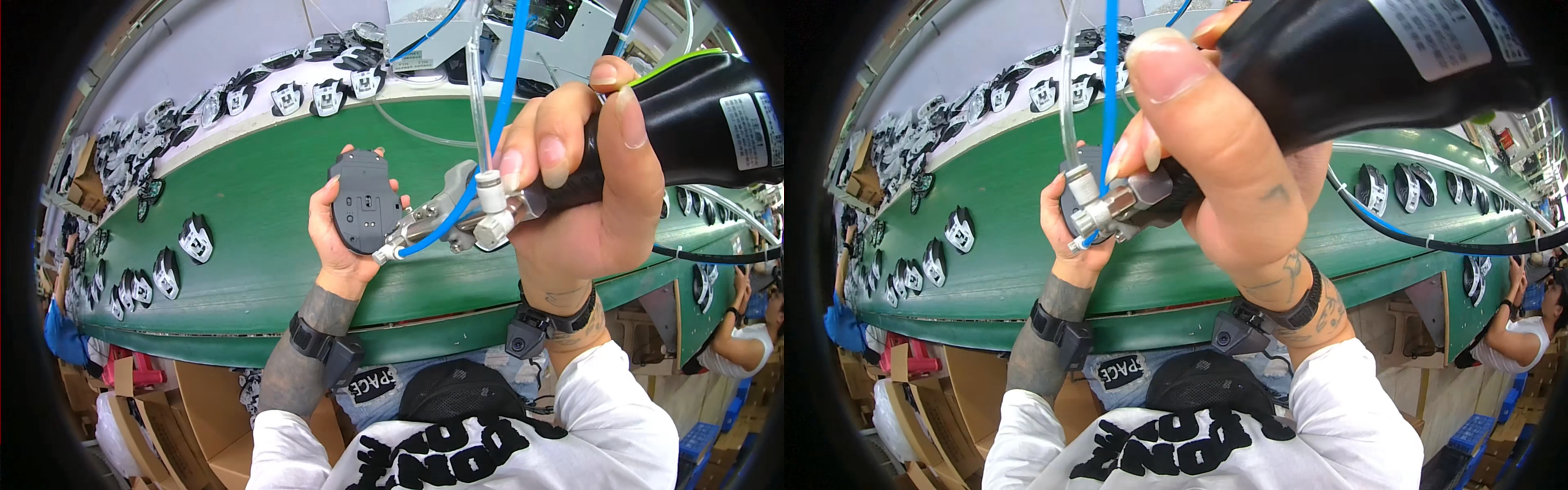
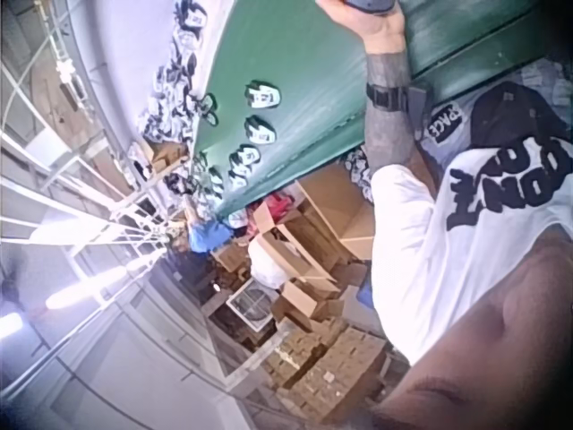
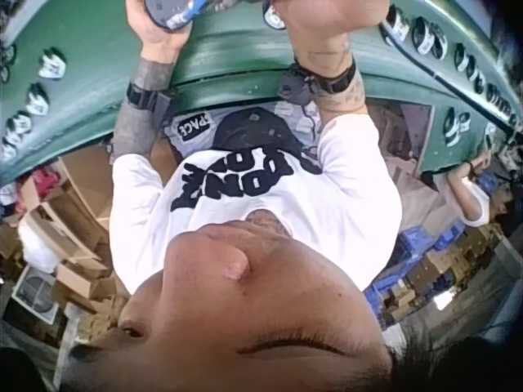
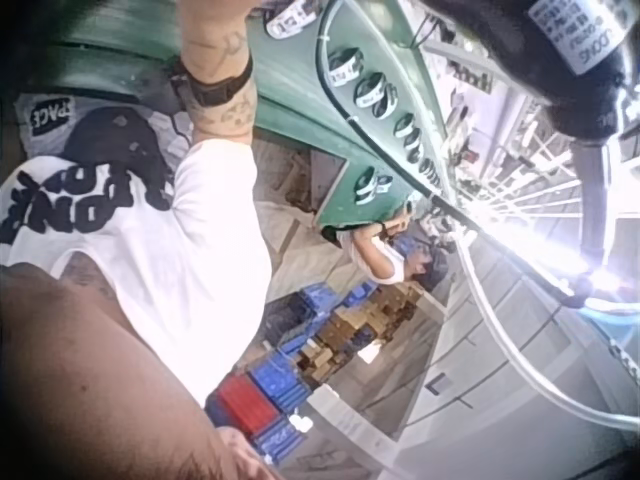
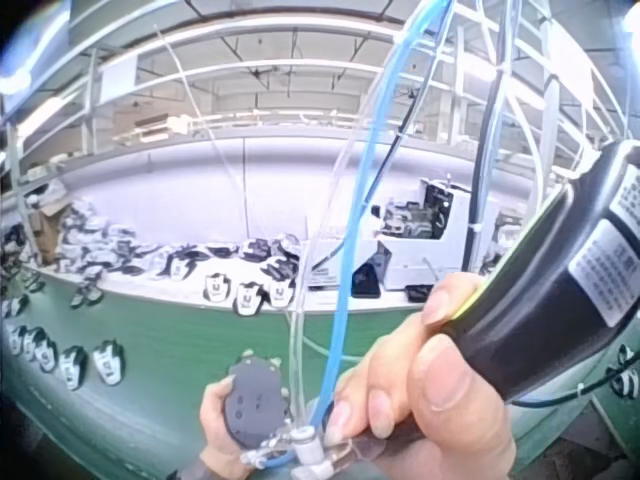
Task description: The worker is assembling computer mice on a conveyor belt by picking up the base, using a pneumatic screwdriver to fasten components, and placing them back on the belt.
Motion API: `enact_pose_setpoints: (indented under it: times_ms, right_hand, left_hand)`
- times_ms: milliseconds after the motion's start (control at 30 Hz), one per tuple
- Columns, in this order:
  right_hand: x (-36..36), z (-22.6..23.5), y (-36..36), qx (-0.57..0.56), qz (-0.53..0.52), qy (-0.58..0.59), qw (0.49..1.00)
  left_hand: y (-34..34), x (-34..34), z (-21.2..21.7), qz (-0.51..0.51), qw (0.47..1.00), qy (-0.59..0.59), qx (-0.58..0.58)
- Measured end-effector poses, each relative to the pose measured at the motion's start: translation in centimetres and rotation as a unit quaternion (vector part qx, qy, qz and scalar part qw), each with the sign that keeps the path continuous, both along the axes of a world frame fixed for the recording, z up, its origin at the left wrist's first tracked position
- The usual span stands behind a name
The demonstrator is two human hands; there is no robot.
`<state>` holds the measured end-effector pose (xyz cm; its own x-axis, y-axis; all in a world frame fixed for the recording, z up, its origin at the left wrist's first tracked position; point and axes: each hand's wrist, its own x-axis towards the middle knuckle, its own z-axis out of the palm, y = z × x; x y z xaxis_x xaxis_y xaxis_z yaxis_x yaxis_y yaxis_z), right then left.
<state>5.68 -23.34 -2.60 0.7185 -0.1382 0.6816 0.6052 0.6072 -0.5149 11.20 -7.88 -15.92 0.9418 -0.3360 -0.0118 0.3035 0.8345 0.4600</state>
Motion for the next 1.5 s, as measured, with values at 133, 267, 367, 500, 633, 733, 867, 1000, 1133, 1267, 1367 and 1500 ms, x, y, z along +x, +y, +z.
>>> enact_pose_setpoints:
  times_ms: [133,267,367,500,633,733,867,1000,1133,1267,1367,1500]
  right_hand:
    - [1.2,-1.6,-0.8,-0.067,-0.073,-0.063,0.993]
    - [-0.3,0.5,-1.3,-0.011,-0.031,0.006,0.999]
    - [-1.0,1.0,-2.5,-0.008,0.013,-0.044,0.999]
    - [-0.5,0.1,-1.5,-0.045,-0.011,-0.044,0.998]
    - [0.4,-1.0,-0.8,-0.025,0.01,-0.085,0.996]
    - [-0.6,0.0,0.2,-0.014,-0.004,-0.006,1.0]
    - [-0.6,0.0,0.3,-0.009,-0.001,-0.008,1.0]
    - [-0.6,0.0,0.1,-0.035,-0.027,-0.003,0.999]
    - [-0.4,-0.6,0.6,-0.037,-0.051,-0.02,0.998]
    - [-0.5,-0.5,1.4,-0.028,-0.061,-0.024,0.997]
    - [0.0,-0.7,1.8,-0.034,-0.097,0.023,0.994]
    - [1.7,0.9,1.4,-0.159,-0.174,0.122,0.964]
  left_hand:
    - [-0.2,0.2,-0.2,0.019,1.0,0.009,0.017]
    - [0.2,1.5,-2.1,0.062,0.99,0.058,0.115]
    - [-0.1,1.4,-2.2,0.047,0.991,0.068,0.109]
    - [-0.6,0.9,-1.9,0.011,0.996,0.053,0.077]
    - [-0.7,0.9,-2.3,-0.013,0.997,0.047,0.058]
    - [-0.7,0.9,-2.3,-0.019,0.997,0.056,0.052]
    - [-0.9,0.8,-1.9,-0.015,0.998,0.029,0.057]
    - [-1.0,0.9,-1.9,-0.014,0.999,0.036,0.039]
    - [-1.3,0.5,-1.7,-0.017,0.999,0.04,0.002]
    - [-1.0,0.0,-1.4,-0.025,0.999,0.037,-0.001]
    - [0.1,1.2,-3.1,0.099,0.933,-0.162,0.307]
    - [0.8,2.1,-5.0,0.219,0.497,-0.432,0.72]
